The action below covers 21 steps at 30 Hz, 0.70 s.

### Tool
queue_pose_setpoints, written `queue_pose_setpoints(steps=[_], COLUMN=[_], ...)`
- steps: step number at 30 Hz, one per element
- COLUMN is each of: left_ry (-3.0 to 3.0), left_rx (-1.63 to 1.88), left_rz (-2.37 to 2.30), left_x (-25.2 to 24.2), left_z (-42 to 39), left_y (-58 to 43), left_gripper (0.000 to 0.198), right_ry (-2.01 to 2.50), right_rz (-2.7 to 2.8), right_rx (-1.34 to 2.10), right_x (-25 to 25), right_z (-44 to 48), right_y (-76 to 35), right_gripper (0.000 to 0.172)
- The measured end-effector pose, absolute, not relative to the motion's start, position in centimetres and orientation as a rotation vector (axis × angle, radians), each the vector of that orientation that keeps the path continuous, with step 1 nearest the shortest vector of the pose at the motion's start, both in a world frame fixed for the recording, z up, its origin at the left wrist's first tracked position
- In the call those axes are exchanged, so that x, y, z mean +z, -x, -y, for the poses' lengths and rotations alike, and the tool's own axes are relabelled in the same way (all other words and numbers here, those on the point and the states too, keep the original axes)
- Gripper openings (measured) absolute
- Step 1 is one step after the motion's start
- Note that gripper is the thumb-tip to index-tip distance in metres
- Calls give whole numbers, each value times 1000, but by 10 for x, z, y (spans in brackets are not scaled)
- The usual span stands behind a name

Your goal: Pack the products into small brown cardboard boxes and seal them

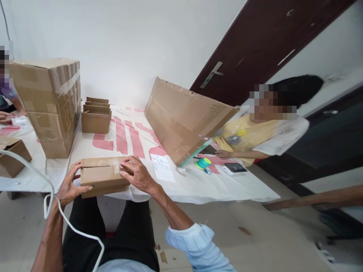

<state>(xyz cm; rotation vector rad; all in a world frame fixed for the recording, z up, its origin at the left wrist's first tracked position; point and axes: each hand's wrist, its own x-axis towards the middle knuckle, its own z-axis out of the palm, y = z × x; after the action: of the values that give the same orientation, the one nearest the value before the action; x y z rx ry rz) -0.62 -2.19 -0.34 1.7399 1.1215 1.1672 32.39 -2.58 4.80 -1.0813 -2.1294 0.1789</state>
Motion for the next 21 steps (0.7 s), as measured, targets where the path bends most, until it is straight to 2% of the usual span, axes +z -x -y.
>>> queue_pose_setpoints(steps=[10,21], left_ry=[-1756,-1751], left_rx=[1192,1188], left_rz=[-1126,-1136], left_x=[-6,-6], left_z=[24,24], left_y=[5,6], left_gripper=[81,81], right_ry=[1054,1034], right_rz=[2076,2105], right_rx=[253,154], right_x=[50,46], right_z=[20,16], right_y=[-316,-313], right_gripper=[11,12])
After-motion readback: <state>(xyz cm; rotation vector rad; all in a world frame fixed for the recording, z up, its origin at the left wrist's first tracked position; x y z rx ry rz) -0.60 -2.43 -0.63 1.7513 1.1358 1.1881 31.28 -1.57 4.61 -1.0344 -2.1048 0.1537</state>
